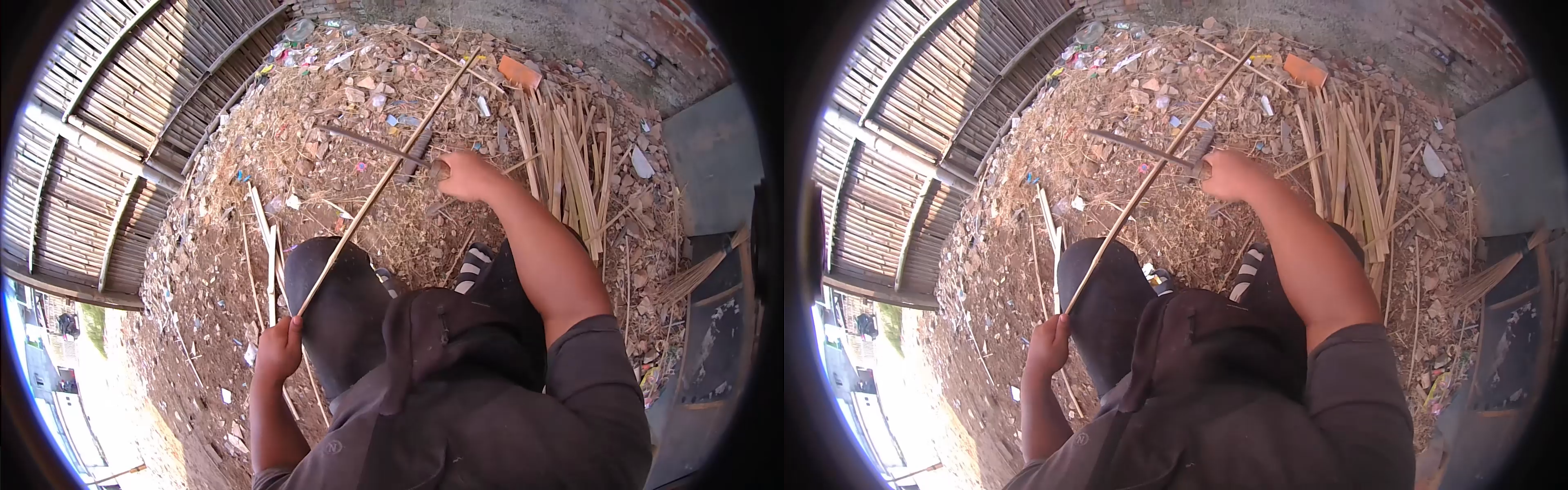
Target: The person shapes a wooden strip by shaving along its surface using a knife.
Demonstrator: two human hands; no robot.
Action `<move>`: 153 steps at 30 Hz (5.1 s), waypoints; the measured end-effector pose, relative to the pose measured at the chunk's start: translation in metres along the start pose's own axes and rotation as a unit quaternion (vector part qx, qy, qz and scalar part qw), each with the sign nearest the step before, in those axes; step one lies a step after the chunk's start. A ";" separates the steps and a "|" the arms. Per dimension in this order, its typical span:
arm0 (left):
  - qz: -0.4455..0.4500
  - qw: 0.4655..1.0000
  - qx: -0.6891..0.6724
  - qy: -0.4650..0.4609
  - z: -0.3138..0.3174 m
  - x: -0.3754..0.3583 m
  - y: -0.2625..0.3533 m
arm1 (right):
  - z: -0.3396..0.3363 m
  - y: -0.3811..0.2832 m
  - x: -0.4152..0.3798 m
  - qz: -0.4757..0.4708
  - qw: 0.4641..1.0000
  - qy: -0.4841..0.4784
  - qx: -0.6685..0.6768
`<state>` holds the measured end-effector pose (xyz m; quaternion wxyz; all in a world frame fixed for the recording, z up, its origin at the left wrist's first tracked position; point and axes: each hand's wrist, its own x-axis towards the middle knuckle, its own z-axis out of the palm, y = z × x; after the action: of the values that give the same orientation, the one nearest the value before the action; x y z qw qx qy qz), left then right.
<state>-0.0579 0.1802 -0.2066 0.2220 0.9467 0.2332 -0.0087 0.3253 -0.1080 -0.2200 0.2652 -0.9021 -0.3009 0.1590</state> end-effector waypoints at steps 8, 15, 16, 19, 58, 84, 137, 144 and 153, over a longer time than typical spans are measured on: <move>0.014 0.998 0.055 0.016 0.011 -0.002 -0.001 | 0.011 0.003 0.004 -0.073 0.985 -0.149 0.052; 0.006 0.999 0.032 0.013 0.008 -0.005 0.000 | 0.015 -0.045 -0.030 -0.139 0.986 0.005 -0.091; 0.015 0.999 0.039 0.022 0.011 -0.006 0.001 | 0.011 -0.056 -0.037 -0.156 0.980 0.018 -0.126; 0.017 0.997 0.064 0.043 0.019 -0.011 -0.001 | 0.014 -0.027 -0.016 -0.127 0.991 0.020 -0.033; 0.024 0.991 0.112 0.063 0.013 -0.013 -0.013 | -0.003 -0.001 0.003 0.003 0.999 -0.016 -0.038; 0.016 0.994 0.093 0.058 0.012 -0.033 -0.035 | -0.004 0.024 0.006 -0.027 0.998 0.039 0.031; 0.031 0.998 0.036 0.032 -0.006 -0.067 -0.068 | -0.002 -0.017 -0.028 -0.152 0.973 0.095 -0.149; 0.008 0.995 0.093 0.045 -0.018 -0.076 -0.075 | -0.024 0.032 -0.003 0.033 0.984 0.158 -0.079; 0.025 0.998 0.040 0.048 -0.009 -0.087 -0.101 | -0.019 0.012 -0.015 0.061 0.981 0.166 -0.075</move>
<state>-0.1815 0.2263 -0.2299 0.1722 0.9597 0.2197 0.0329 0.3281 -0.1325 -0.2093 0.2332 -0.9500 -0.2077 -0.0001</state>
